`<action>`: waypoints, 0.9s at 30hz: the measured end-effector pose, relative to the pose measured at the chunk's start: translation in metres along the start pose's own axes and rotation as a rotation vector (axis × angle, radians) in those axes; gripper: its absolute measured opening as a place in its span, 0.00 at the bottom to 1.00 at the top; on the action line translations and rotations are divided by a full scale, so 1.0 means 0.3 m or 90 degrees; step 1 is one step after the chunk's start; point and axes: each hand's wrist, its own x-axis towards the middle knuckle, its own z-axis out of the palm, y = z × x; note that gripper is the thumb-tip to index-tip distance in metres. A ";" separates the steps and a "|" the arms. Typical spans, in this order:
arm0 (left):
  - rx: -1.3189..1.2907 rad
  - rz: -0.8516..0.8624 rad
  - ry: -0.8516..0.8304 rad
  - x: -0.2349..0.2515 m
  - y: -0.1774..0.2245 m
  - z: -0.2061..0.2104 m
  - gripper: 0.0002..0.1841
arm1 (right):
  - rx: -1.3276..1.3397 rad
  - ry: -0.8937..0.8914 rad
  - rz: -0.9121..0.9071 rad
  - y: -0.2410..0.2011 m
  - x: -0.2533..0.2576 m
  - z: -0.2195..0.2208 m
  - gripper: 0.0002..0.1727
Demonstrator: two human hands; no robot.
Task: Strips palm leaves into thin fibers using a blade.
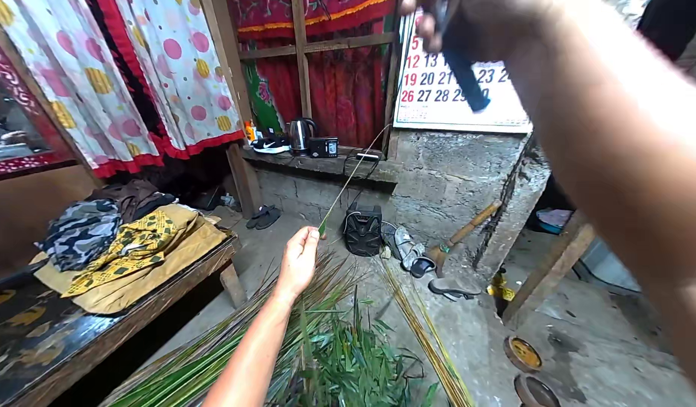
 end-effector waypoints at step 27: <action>-0.361 -0.152 -0.333 0.017 0.226 0.024 0.19 | 0.272 -0.154 -0.003 0.521 -0.571 0.372 0.24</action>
